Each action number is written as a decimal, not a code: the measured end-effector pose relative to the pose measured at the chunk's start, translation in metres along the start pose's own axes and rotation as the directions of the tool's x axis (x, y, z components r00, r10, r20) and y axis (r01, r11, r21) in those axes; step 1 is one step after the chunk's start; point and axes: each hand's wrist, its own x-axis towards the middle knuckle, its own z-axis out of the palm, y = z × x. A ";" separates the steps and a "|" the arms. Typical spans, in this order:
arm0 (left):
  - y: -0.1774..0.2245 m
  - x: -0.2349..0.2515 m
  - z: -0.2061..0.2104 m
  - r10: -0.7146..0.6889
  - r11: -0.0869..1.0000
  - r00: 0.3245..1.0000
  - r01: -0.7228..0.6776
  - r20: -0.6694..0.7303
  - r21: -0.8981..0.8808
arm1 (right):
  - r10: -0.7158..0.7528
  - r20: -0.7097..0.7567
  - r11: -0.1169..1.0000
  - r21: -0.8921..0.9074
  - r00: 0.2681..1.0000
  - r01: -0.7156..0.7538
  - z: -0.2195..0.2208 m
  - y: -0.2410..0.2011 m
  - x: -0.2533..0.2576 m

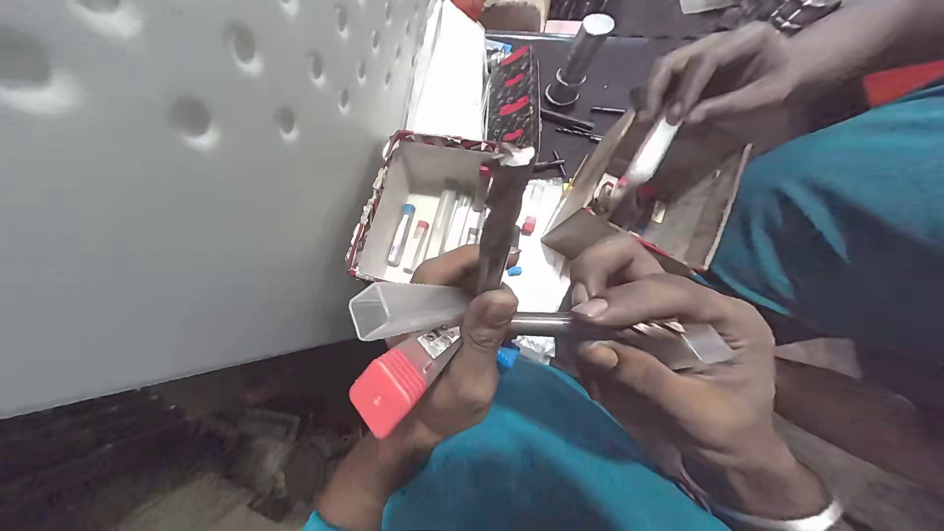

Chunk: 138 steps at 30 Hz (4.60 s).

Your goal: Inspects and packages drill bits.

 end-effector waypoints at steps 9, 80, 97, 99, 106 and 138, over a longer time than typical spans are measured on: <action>-0.010 -0.004 -0.005 0.060 0.992 0.998 -0.056 -0.036 0.110 | 0.026 0.030 0.999 -0.045 0.999 -0.025 -0.005 -0.007 0.001; -0.017 -0.003 -0.005 0.104 0.960 0.994 -0.091 -0.036 0.264 | -0.120 -0.071 0.857 -0.511 0.990 0.068 0.005 0.002 -0.008; -0.019 0.002 -0.012 0.072 0.969 0.994 -0.051 -0.080 0.242 | 0.011 -0.050 0.924 -0.382 0.999 -0.029 0.007 0.013 -0.008; -0.018 0.000 -0.013 0.086 0.967 0.994 -0.068 -0.061 0.245 | 0.027 -0.059 0.941 -0.336 0.998 -0.045 0.009 0.010 -0.009; -0.007 -0.002 -0.010 0.081 0.986 0.997 -0.077 -0.017 0.148 | 0.024 -0.083 0.968 -0.248 0.996 -0.044 0.012 0.003 -0.011; 0.002 -0.002 -0.005 0.014 0.997 1.000 -0.012 -0.025 0.072 | -0.097 -0.025 0.950 -0.299 0.995 0.085 0.005 -0.003 -0.005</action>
